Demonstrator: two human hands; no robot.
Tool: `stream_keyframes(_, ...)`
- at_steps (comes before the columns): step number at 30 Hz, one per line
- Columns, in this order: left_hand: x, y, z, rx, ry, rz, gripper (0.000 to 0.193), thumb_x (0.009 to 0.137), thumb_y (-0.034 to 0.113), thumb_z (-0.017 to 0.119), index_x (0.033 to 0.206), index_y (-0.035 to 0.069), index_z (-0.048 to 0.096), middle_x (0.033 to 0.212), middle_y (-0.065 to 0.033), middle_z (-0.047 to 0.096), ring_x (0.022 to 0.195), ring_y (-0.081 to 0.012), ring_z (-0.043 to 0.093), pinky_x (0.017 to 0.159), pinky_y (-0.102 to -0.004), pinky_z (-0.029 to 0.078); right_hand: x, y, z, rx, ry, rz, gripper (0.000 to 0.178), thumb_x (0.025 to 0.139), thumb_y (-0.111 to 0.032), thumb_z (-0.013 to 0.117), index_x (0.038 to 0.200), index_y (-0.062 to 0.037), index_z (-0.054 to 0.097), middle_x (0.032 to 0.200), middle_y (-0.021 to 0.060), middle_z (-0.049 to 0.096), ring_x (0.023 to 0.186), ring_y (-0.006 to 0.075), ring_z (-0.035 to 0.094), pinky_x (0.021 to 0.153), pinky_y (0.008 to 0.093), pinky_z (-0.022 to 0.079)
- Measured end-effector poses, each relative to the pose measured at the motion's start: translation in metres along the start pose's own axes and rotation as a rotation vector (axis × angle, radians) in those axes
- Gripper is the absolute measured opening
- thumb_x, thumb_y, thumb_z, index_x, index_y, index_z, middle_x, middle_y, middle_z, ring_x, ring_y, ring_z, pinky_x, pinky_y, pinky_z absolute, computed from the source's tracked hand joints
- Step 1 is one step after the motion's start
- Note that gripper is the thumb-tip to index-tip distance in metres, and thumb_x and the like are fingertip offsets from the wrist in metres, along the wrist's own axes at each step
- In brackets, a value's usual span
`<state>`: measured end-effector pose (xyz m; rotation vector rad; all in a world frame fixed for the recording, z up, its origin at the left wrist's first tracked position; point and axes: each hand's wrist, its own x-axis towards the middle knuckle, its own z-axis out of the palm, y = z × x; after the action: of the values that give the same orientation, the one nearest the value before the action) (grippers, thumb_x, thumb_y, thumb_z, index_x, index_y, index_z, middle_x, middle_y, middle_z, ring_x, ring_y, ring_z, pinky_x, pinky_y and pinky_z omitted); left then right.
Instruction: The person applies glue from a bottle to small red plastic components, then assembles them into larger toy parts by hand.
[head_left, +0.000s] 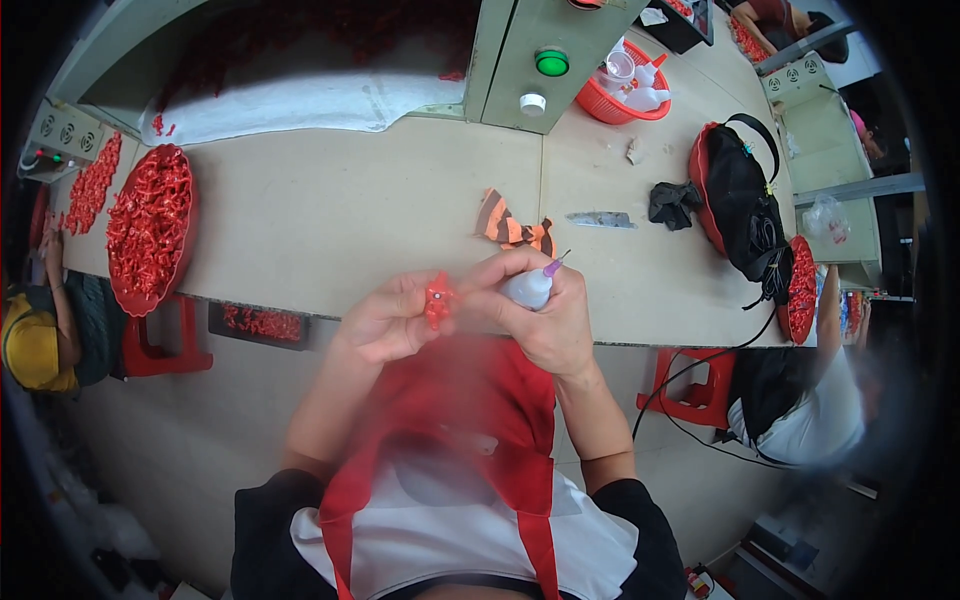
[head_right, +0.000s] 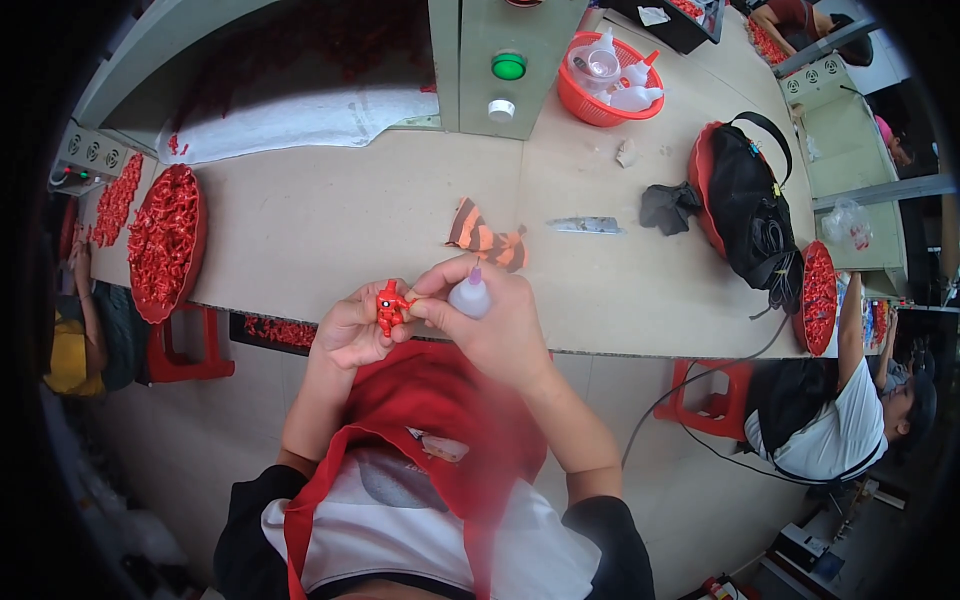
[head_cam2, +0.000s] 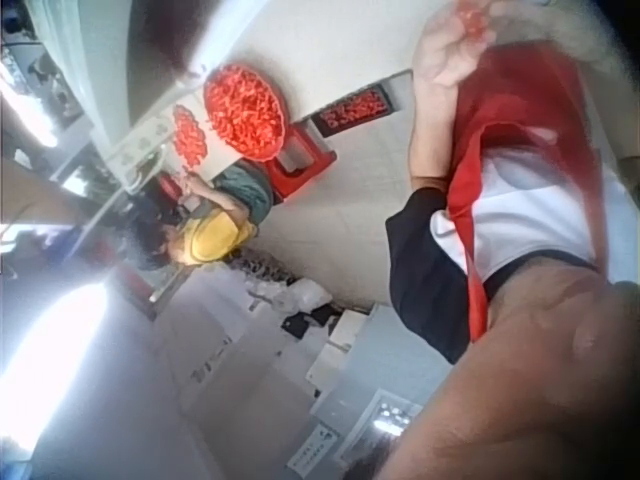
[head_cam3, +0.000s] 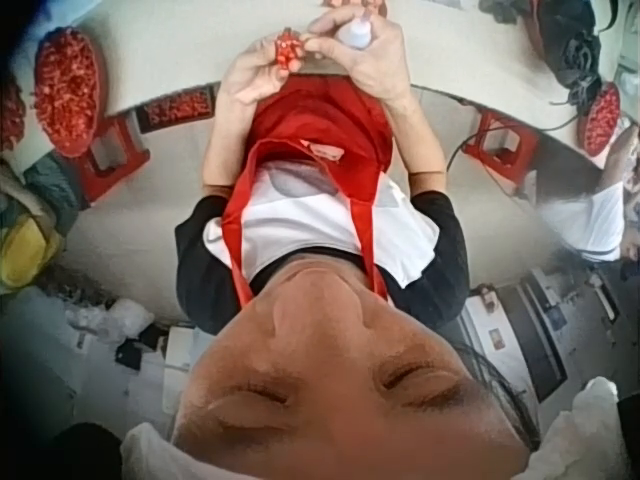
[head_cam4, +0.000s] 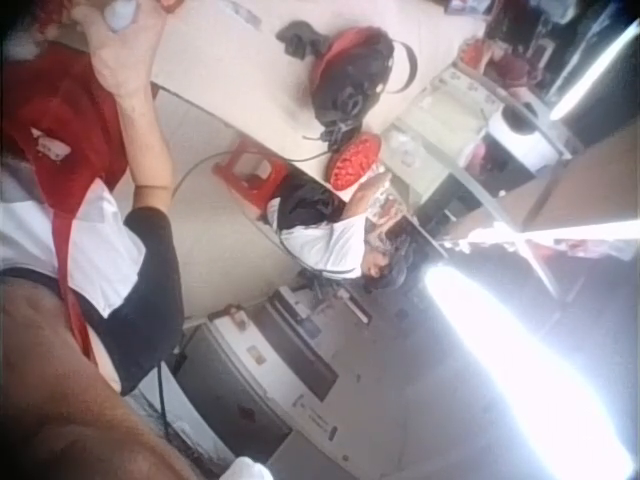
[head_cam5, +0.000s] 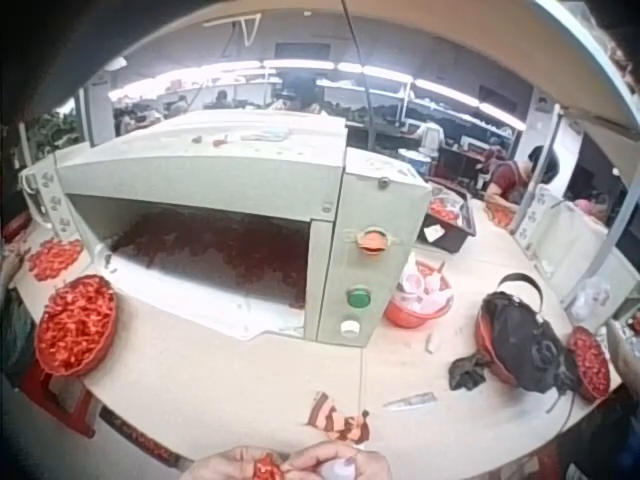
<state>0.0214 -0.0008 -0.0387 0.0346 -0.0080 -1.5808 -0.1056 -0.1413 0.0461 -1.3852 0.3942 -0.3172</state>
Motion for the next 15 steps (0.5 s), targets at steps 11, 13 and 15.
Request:
stream_keyframes(11,0.0034,-0.001,-0.0063,-0.045,-0.114,-0.012,0.038,0.084,0.009,0.059,0.114,-0.01,0.045,0.102,-0.0165,0.059,0.085,-0.0244,0.063,0.07,-0.0267,0.055,0.0013,-0.0025,0.0034,-0.022,0.019,0.065,0.015,0.076,0.003,0.065,0.088,0.0013,0.055,0.084,0.0055,0.06,0.078,0.0105,0.059,0.07,0.0244,0.05)
stream_keyframes(13,0.0043,-0.0019,-0.0053,-0.104,-0.166,-0.039,0.039,0.084,0.009,0.059,0.115,-0.01,0.045,0.102,-0.016,0.059,0.087,-0.0219,0.061,0.072,-0.0256,0.054,0.0011,-0.0017,0.0036,-0.036,0.013,0.067,0.016,0.076,0.003,0.066,0.088,0.0012,0.055,0.084,0.0053,0.06,0.078,0.0104,0.059,0.069,0.0246,0.049)
stream_keyframes(15,0.0015,-0.0003,-0.0077,-0.053,-0.117,-0.042,0.039,0.083,0.012,0.062,0.115,-0.007,0.048,0.101,-0.0171,0.058,0.081,-0.0215,0.058,0.067,-0.0243,0.051,0.001,-0.0017,0.0044,-0.049,0.037,0.082,0.017,0.076,0.002,0.067,0.088,0.0009,0.055,0.083,0.0045,0.059,0.078,0.0104,0.059,0.069,0.0247,0.049)
